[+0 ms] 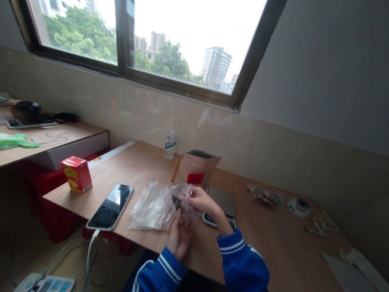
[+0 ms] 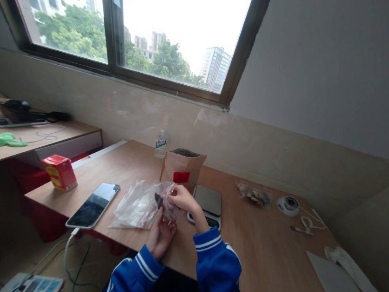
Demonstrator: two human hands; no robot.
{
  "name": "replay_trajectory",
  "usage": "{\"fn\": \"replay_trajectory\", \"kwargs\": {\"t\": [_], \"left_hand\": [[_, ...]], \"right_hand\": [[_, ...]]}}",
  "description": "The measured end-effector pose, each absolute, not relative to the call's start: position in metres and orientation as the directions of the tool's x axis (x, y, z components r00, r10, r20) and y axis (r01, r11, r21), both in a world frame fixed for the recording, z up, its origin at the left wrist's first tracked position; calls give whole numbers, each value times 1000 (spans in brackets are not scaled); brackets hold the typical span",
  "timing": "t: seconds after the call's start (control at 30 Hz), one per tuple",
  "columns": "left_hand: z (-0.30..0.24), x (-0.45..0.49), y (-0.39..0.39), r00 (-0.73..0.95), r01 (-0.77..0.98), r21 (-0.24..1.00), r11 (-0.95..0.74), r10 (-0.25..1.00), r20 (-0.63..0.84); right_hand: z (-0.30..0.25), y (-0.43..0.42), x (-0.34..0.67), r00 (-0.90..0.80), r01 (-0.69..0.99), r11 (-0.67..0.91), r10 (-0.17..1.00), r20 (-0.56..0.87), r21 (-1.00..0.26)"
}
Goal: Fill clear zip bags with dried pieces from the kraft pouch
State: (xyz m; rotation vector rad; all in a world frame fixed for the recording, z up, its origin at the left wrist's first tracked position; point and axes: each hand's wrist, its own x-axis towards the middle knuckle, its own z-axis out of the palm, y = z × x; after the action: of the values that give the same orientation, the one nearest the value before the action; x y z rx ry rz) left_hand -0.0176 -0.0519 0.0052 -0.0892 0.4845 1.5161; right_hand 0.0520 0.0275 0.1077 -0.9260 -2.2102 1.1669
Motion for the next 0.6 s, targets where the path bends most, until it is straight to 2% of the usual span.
{"fn": "replay_trajectory", "kwargs": {"t": [0.23,0.47,0.6], "left_hand": [[4,-17,-52,-28,-971,230,57,937,-349],[2,-16,-53,-36,-967,249,50,944,-327],[-1,-15,-51,-42,-971,235,45,935,-351]], "right_hand": [[99,27,54,-649,321,376,756,88,-869],[103,23,52,-671,450,336,738,-65,-827],[100,23,51,-659,462,372,751,-31,-805]]}}
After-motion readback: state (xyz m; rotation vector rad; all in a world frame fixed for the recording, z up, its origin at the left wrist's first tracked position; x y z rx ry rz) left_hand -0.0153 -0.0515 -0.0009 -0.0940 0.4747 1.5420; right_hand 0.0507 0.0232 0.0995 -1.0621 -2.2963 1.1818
